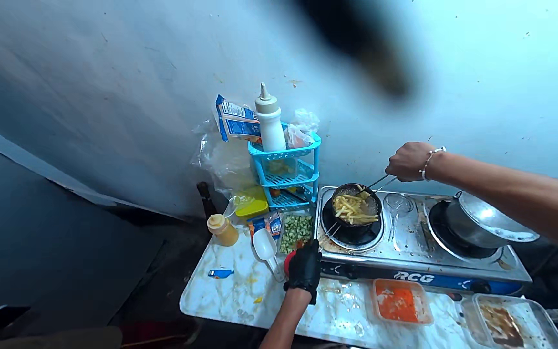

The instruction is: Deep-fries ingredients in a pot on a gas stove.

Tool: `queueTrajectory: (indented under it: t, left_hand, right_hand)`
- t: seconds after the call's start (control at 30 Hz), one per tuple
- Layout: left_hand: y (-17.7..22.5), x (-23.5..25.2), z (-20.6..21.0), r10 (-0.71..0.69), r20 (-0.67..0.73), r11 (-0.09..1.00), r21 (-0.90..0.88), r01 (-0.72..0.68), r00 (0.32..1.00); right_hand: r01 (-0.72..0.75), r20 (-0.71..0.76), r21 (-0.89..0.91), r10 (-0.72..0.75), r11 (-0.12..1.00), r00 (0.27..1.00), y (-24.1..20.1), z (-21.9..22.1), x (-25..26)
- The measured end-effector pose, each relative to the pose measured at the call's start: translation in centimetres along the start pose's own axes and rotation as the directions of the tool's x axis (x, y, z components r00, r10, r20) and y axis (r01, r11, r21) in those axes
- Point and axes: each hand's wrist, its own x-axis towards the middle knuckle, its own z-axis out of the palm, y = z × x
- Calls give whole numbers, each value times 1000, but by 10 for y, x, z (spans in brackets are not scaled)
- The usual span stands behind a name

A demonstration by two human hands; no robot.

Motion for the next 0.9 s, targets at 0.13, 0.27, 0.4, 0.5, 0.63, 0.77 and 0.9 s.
queueTrajectory:
  t: [0.13,0.27,0.4,0.5,0.63,0.77,0.9]
  left_hand:
    - [6,-14,-15,5,34,999,-43,-3,999]
    - [7,-14,-18,6,61,998,-66,-2,998]
    - [-3,2,1,34,1,999,-42,-34,999]
    - [-3,3,4,27,-28,998,-50,-29,999]
    - [-1,-1,-6,34,42,999,-37,-32,999]
    - [1,-4,-11,39,49,999,-40,-37,998]
    - [-2,-2,-4,35,10,997,-66,-35,999]
  right_hand:
    - [-39,-36,62,42,997,999,2,11,-17]
    - [-48,-49,46,50,998,998,2,6,-34]
    - [-67,-59,26,68,997,996,4,1,-47]
    - [-96,-51,25,97,995,994,5,-5,-58]
    - [-118,-70,33,120,993,990,8,-9,-69]
    - [-134,-82,34,136,990,987,11,-13,-75]
    - [-149,-78,20,150,989,986,13,-19,-84]
